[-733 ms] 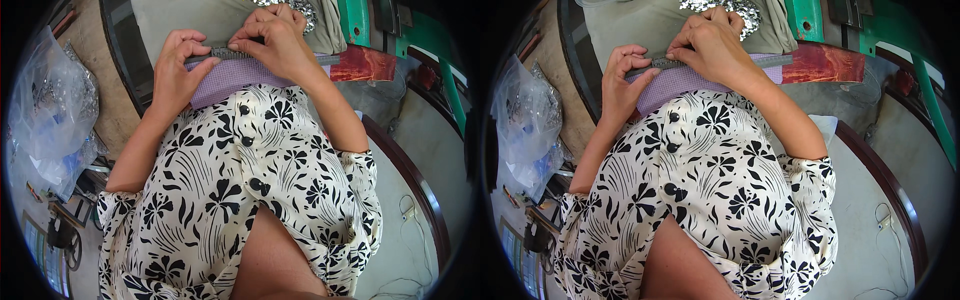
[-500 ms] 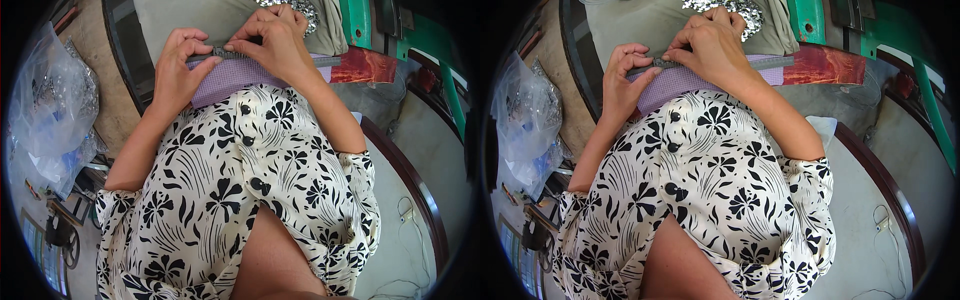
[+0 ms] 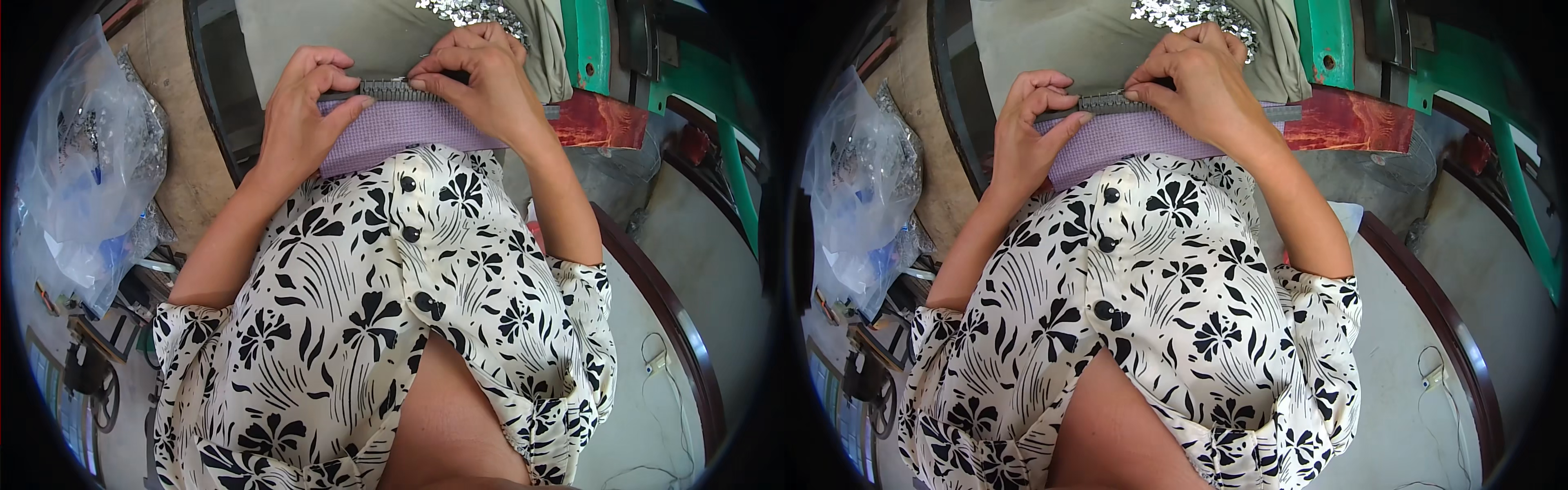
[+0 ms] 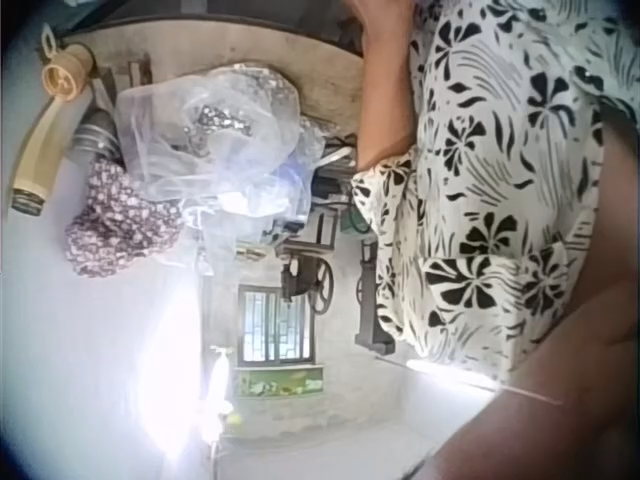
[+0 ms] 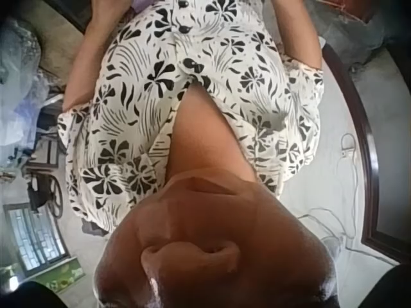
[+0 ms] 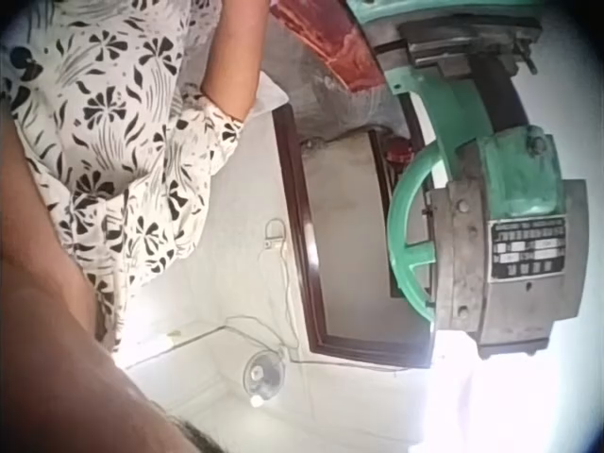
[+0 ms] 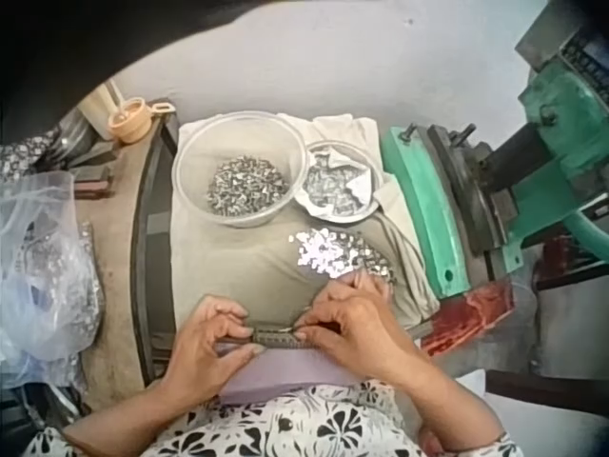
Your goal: Assembling small metal decorative pieces onto a strip of material at a workbench using a manual press.
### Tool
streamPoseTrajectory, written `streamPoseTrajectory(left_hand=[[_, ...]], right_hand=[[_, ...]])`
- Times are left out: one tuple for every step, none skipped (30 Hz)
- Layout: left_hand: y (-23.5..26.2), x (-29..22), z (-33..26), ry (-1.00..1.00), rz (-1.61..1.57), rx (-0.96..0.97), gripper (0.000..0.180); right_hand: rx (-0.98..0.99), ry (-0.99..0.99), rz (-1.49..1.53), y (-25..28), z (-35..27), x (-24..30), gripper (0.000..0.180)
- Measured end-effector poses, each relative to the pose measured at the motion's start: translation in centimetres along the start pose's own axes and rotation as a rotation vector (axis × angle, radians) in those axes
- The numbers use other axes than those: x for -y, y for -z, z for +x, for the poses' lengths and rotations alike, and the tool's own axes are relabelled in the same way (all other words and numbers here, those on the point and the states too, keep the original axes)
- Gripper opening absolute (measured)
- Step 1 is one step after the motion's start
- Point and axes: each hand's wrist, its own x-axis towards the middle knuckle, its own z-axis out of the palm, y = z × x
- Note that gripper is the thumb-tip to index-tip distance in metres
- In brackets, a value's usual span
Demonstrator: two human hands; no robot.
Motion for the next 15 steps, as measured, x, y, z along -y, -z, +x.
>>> streamPoseTrajectory(left_hand=[[0.1, 0.0, -0.1, -0.002, 0.002, -0.004, 0.022], [0.1, -0.1, -0.2, -0.011, 0.014, 0.002, 0.022], [0.2, -0.1, -0.2, -0.02, 0.026, 0.007, 0.023], [0.1, -0.2, -0.2, -0.021, 0.027, 0.003, 0.023], [0.1, -0.2, -0.2, 0.002, 0.02, 0.004, 0.023], [0.0, -0.2, -0.1, 0.022, 0.012, 0.009, 0.023], [0.0, -0.3, -0.1, 0.021, 0.013, 0.008, 0.023], [0.0, -0.3, -0.1, 0.019, 0.024, 0.003, 0.024], [0.1, -0.4, -0.1, 0.016, 0.034, -0.002, 0.024], [0.0, -0.3, -0.1, 0.014, 0.035, -0.003, 0.024], [0.0, -0.1, -0.1, -0.004, 0.043, -0.022, 0.024], [-0.1, 0.0, -0.2, -0.02, 0.05, -0.042, 0.025], [-0.1, -0.1, -0.2, -0.02, 0.049, -0.043, 0.025], [-0.1, -0.2, -0.1, -0.015, 0.065, -0.047, 0.025], [0.0, -0.2, -0.1, -0.01, 0.083, -0.05, 0.026]], right_hand=[[0.009, 0.007, 0.045, 0.0, 0.1, -0.3, 0.012], [0.018, 0.016, 0.09, 0.0, 0.2, -0.4, 0.012], [0.017, 0.019, 0.089, 0.1, 0.4, -0.3, 0.012], [0.003, 0.009, 0.107, 0.2, 0.6, 0.1, 0.012], [-0.011, -0.002, 0.125, 0.2, 0.9, 0.4, 0.013], [-0.012, 0.0, 0.125, -0.1, 1.2, 0.6, 0.013], [-0.022, 0.014, 0.122, -0.5, 1.5, 1.0, 0.014], [-0.032, 0.028, 0.12, -0.9, 1.8, 1.3, 0.015], [-0.033, 0.03, 0.119, -1.1, 2.0, 1.6, 0.015], [-0.035, 0.027, 0.091, -1.4, 2.2, 2.0, 0.016], [-0.038, 0.024, 0.063, -1.6, 2.4, 2.3, 0.018], [-0.038, 0.022, 0.035, -1.7, 2.5, 2.4, 0.019], [-0.037, 0.022, 0.033, -1.8, 2.6, 2.6, 0.019], [-0.036, 0.039, 0.011, -1.9, 2.7, 2.6, 0.019], [-0.036, 0.055, -0.009, -2.0, 2.7, 2.7, 0.02]])
